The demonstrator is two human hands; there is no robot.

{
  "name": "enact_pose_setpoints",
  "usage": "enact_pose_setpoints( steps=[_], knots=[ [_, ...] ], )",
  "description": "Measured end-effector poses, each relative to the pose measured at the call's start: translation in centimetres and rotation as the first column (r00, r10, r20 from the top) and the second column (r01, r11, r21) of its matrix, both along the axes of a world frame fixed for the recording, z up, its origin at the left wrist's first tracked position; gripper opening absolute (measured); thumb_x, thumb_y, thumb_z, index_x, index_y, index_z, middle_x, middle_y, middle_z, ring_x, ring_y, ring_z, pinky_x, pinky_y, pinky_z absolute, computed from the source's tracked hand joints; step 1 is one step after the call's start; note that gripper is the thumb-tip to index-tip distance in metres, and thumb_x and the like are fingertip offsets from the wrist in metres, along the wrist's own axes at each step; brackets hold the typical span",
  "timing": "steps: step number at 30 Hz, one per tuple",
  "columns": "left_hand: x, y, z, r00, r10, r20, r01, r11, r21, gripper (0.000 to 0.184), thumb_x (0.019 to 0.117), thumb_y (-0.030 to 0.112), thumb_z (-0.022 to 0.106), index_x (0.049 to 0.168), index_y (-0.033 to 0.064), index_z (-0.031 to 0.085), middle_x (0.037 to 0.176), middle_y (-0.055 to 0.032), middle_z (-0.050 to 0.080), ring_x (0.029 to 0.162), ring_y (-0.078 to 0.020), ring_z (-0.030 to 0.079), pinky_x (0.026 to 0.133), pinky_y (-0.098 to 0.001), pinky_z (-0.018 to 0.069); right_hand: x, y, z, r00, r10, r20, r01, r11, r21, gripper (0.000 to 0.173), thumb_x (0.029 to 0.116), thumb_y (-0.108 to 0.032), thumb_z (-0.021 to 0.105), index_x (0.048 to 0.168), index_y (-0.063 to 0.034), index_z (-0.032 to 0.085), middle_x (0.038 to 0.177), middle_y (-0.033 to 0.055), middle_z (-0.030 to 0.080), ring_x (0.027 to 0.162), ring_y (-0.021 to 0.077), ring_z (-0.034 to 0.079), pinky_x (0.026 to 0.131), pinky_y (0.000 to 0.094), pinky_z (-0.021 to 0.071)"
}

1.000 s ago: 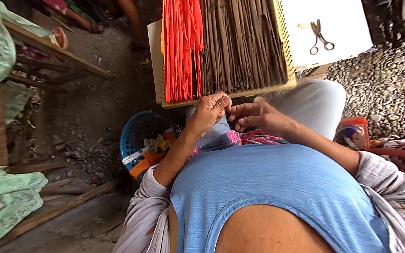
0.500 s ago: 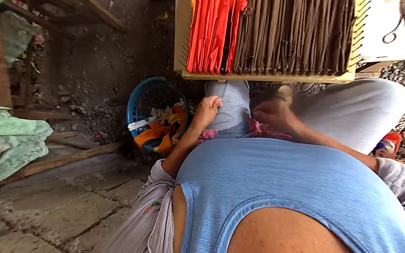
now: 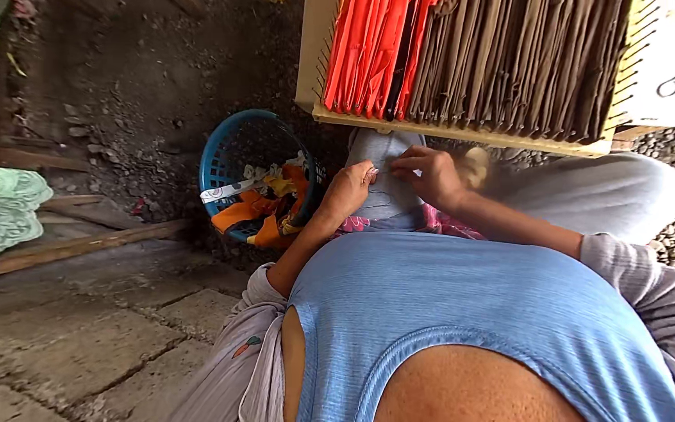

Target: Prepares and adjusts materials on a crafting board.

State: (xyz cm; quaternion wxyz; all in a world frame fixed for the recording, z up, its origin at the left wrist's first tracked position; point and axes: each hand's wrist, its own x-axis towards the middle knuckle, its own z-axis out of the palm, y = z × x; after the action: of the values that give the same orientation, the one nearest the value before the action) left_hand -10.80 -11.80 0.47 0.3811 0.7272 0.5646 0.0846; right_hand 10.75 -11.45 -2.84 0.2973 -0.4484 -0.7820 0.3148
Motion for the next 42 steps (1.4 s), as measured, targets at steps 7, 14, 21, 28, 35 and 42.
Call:
enact_pose_setpoints(
  steps=[7,14,21,28,35,42],
  knots=[
    [-0.1,0.1,0.1,1.000,-0.020,0.021,0.020,1.000,-0.016,0.029,0.1105,0.017,0.042,0.103,-0.0028,0.062,0.091,-0.0182,0.065,0.089,-0.0313,0.066,0.084,-0.0507,0.0522,-0.7,0.5,-1.0,0.997,0.048,0.060,-0.059,0.979,0.196,0.018,0.0991,-0.009,0.061,0.100,-0.0012,0.078,0.101,0.0180,0.073,0.096,0.0360,0.071,0.082,0.0498,0.0574],
    [0.1,0.2,0.2,0.999,-0.027,0.026,0.028,0.999,-0.040,0.030,0.1112,0.019,0.042,0.105,-0.0020,0.063,0.092,-0.0178,0.065,0.089,-0.0312,0.066,0.083,-0.0508,0.0525,-1.2,0.8,-0.8,1.000,-0.007,-0.001,0.007,0.961,0.276,0.018,0.0996,-0.006,0.060,0.099,0.0013,0.076,0.096,0.0181,0.072,0.090,0.0298,0.072,0.081,0.0419,0.0585],
    [0.0,0.4,0.3,0.999,-0.034,0.042,0.036,0.998,-0.053,0.031,0.1113,0.020,0.043,0.106,-0.0017,0.064,0.094,-0.0183,0.066,0.091,-0.0314,0.067,0.085,-0.0511,0.0528,-1.9,1.4,-0.7,0.999,-0.033,-0.029,0.039,0.976,0.216,0.016,0.0986,-0.006,0.063,0.099,0.0007,0.077,0.098,0.0172,0.073,0.087,0.0267,0.072,0.080,0.0404,0.0589],
    [0.0,0.5,0.3,0.998,-0.043,0.044,0.045,0.997,-0.057,0.029,0.1109,0.017,0.042,0.108,-0.0023,0.064,0.096,-0.0198,0.067,0.093,-0.0332,0.067,0.087,-0.0518,0.0524,-2.7,1.6,0.2,0.994,-0.042,0.103,0.028,0.990,0.137,0.017,0.0983,-0.006,0.060,0.097,0.0009,0.076,0.098,0.0174,0.072,0.084,0.0307,0.072,0.075,0.0482,0.0576],
    [-0.1,0.8,0.5,0.994,-0.045,0.100,0.053,0.996,-0.074,0.029,0.1103,0.015,0.043,0.107,-0.0039,0.065,0.097,-0.0198,0.067,0.093,-0.0323,0.066,0.088,-0.0524,0.0520,-3.0,1.4,1.3,0.951,0.027,0.308,-0.083,0.982,0.168,0.014,0.0967,0.000,0.055,0.096,0.0068,0.068,0.103,0.0250,0.067,0.085,0.0418,0.070,0.068,0.0561,0.0568],
    [-1.0,0.8,2.5,0.938,-0.140,0.318,0.163,0.985,-0.048,0.028,0.1097,0.013,0.046,0.102,-0.0041,0.066,0.082,-0.0080,0.060,0.069,-0.0105,0.052,0.067,-0.0272,0.0463,0.4,0.5,5.4,0.931,-0.053,0.361,-0.091,0.924,0.371,0.012,0.0955,0.003,0.052,0.095,0.0070,0.064,0.098,0.0258,0.064,0.077,0.0418,0.069,0.060,0.0533,0.0552]
  ],
)
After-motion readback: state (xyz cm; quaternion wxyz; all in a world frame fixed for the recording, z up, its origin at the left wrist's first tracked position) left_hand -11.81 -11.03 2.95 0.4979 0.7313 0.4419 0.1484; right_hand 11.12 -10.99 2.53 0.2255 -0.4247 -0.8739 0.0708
